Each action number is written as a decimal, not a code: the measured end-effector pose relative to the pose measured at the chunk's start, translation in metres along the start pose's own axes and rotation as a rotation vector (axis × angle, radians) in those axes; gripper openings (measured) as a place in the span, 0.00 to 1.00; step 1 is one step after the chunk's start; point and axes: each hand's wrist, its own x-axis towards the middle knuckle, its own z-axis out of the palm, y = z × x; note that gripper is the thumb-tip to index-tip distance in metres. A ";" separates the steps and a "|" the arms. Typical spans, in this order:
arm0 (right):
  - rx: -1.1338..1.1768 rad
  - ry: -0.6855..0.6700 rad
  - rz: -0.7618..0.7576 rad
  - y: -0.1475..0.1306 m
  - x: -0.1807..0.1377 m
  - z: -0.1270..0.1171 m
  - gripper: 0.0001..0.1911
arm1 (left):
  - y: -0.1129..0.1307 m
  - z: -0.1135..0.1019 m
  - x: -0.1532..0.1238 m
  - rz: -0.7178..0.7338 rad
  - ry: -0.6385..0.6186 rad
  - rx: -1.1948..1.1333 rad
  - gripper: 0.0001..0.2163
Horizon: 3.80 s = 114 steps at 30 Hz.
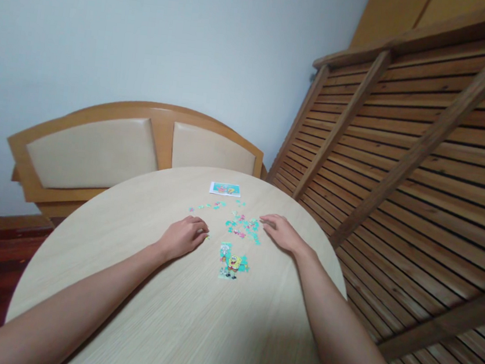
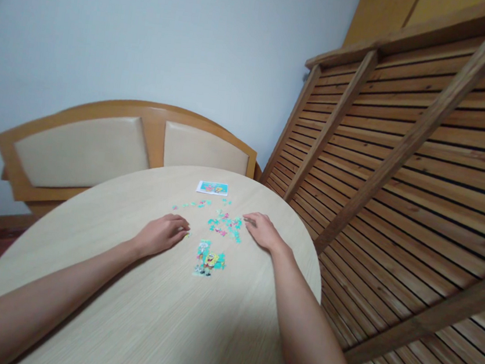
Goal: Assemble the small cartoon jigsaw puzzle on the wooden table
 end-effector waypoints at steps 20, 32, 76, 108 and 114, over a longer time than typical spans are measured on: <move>-0.183 -0.037 0.099 -0.011 0.005 0.012 0.13 | 0.012 -0.001 -0.002 0.024 0.004 -0.006 0.12; -0.092 -0.031 0.147 0.017 0.005 0.011 0.10 | 0.037 -0.009 -0.007 0.507 -0.140 -0.188 0.17; -0.001 -0.039 0.158 0.017 0.005 0.014 0.10 | 0.036 -0.011 -0.007 0.498 -0.175 -0.158 0.16; 0.791 -0.183 0.093 -0.084 0.010 0.026 0.22 | 0.047 0.005 0.001 -0.086 0.085 -0.671 0.12; 0.758 -0.239 0.069 -0.103 0.007 0.036 0.21 | 0.051 0.009 0.004 -0.158 0.120 -0.854 0.13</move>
